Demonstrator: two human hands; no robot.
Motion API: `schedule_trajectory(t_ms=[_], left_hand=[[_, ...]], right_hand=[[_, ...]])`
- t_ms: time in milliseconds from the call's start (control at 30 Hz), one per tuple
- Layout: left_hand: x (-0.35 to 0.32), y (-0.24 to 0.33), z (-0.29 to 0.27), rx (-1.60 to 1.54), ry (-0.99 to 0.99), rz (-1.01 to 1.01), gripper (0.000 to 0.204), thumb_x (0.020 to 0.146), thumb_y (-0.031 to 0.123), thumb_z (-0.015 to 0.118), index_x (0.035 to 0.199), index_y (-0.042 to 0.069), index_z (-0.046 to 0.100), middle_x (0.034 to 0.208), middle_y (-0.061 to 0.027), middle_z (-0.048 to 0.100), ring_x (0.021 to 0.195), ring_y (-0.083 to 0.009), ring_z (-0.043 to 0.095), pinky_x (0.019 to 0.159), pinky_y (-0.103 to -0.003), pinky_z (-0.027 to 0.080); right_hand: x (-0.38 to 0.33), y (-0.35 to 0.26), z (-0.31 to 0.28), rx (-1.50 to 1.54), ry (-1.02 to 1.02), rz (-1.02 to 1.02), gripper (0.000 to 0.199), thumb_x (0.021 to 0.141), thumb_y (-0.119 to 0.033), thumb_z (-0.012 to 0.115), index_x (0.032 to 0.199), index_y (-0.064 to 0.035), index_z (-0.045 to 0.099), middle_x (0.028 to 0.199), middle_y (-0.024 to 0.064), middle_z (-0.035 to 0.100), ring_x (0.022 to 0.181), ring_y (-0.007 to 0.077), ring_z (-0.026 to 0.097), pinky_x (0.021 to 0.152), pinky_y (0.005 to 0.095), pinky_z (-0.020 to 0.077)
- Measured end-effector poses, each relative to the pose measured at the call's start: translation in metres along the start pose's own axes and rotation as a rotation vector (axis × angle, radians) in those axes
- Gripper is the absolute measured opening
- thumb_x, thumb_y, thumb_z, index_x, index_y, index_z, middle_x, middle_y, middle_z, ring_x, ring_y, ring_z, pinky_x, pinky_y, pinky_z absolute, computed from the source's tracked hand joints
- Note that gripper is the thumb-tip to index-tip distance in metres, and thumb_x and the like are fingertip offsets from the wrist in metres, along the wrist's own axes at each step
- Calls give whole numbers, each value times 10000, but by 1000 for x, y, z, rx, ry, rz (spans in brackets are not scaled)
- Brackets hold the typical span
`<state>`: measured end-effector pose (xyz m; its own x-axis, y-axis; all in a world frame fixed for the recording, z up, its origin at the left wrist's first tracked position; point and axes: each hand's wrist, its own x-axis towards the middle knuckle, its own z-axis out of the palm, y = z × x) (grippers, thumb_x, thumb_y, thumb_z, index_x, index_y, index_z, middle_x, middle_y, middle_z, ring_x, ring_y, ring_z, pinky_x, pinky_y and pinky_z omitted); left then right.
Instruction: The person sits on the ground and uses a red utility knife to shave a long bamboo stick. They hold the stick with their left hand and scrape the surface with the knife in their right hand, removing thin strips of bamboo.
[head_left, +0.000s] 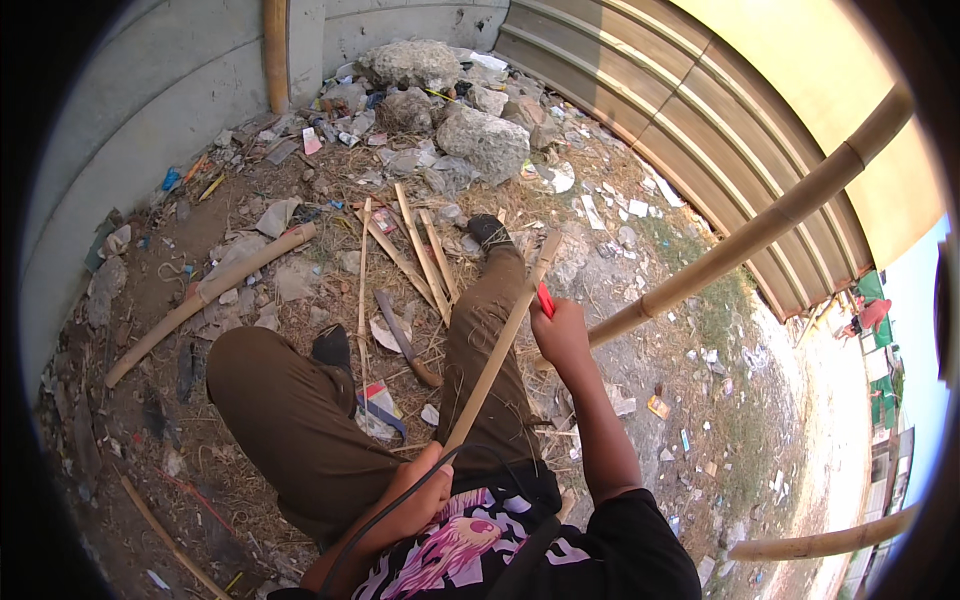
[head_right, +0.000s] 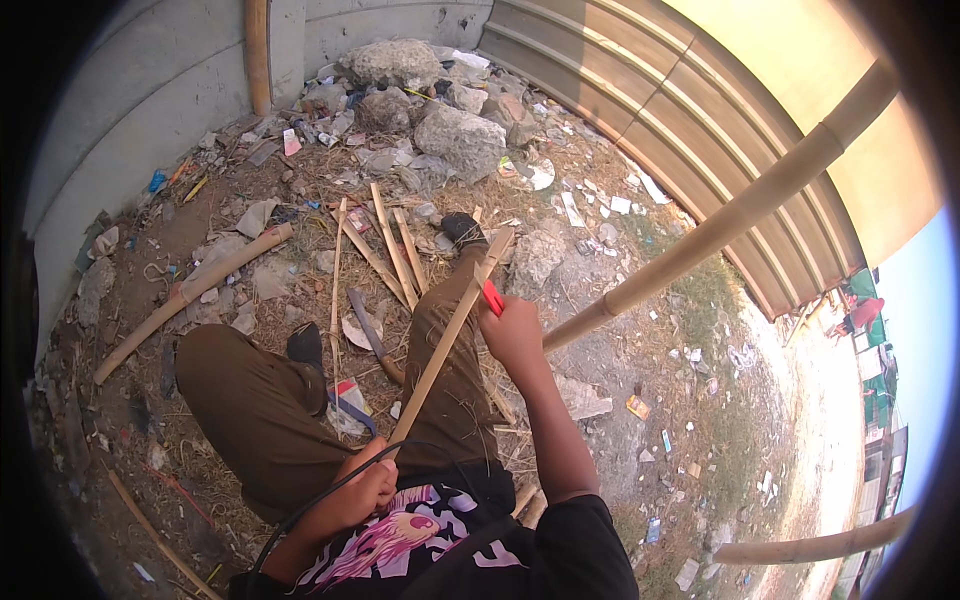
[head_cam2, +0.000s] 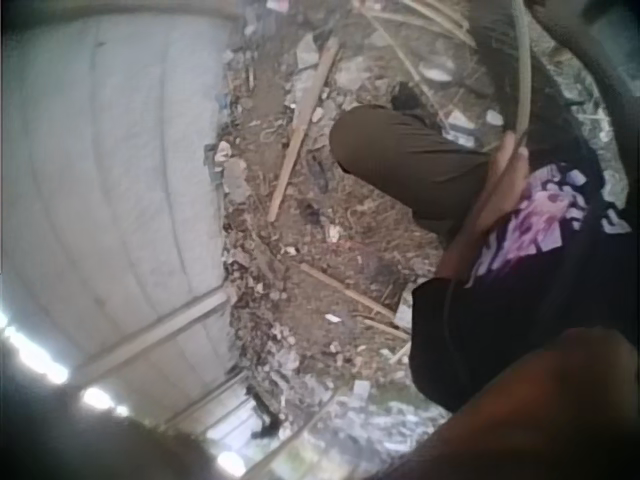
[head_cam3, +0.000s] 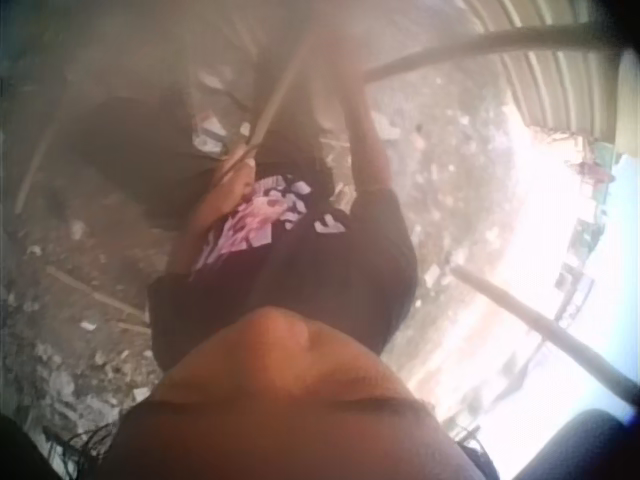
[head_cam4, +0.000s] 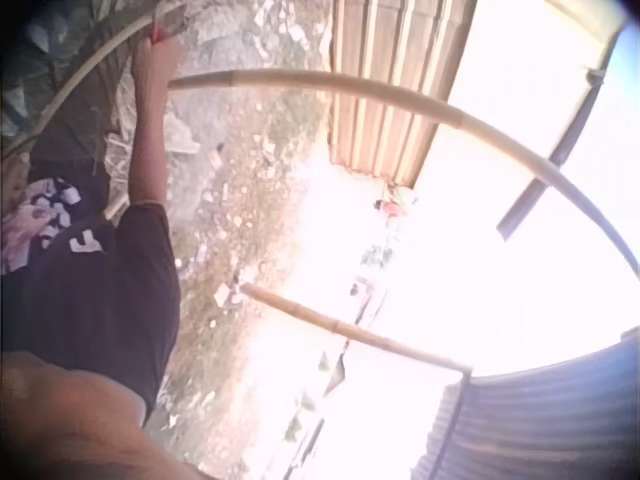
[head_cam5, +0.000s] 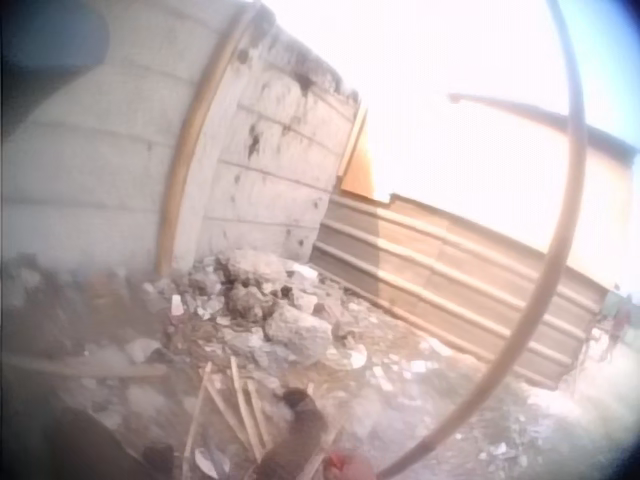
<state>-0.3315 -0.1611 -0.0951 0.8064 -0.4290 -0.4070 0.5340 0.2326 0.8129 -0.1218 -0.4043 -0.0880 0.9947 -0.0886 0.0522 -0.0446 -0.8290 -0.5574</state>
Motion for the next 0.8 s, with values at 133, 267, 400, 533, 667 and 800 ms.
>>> schedule_trajectory(t_ms=[133,267,400,533,667,800], left_hand=[[1,-8,-4,-67,45,-7,86,1022,138,394,943,111,377,697,39,358,538,-27,316,453,-208,249],[-3,1,-4,-179,75,-31,74,1011,163,419,957,117,400,673,33,343,514,-35,312,438,-205,226],[-6,2,-5,-211,36,-3,75,1001,180,427,987,108,409,650,33,320,502,-40,295,445,-210,227],[-8,9,-5,-251,-25,-34,70,1005,174,415,1010,105,407,649,33,318,501,-41,288,452,-213,236],[-7,4,-5,-198,-4,-19,70,1012,172,403,987,107,390,658,28,327,507,-44,295,455,-215,244],[-5,3,-3,-139,23,-5,90,1015,175,395,960,108,370,667,24,334,511,-49,300,459,-214,255]], right_hand=[[-69,-6,29,-46,-177,-269,243,771,-265,646,775,-23,659,717,239,640,731,444,648,689,527,512],[-138,-2,51,-86,-324,-493,199,701,-259,695,782,-84,645,708,172,660,693,396,664,646,500,528],[-141,-12,45,-64,-253,-546,176,731,-249,691,757,-83,636,681,167,643,650,385,652,604,489,513],[-124,-16,42,-49,-157,-498,199,755,-245,678,727,-55,627,643,191,615,644,408,639,606,496,504],[-81,-19,34,-72,-137,-276,260,769,-280,652,737,-23,658,707,229,652,703,433,658,662,515,525],[-28,-12,27,-46,-110,-110,326,817,-300,617,793,15,693,758,276,656,765,464,658,720,527,521]])
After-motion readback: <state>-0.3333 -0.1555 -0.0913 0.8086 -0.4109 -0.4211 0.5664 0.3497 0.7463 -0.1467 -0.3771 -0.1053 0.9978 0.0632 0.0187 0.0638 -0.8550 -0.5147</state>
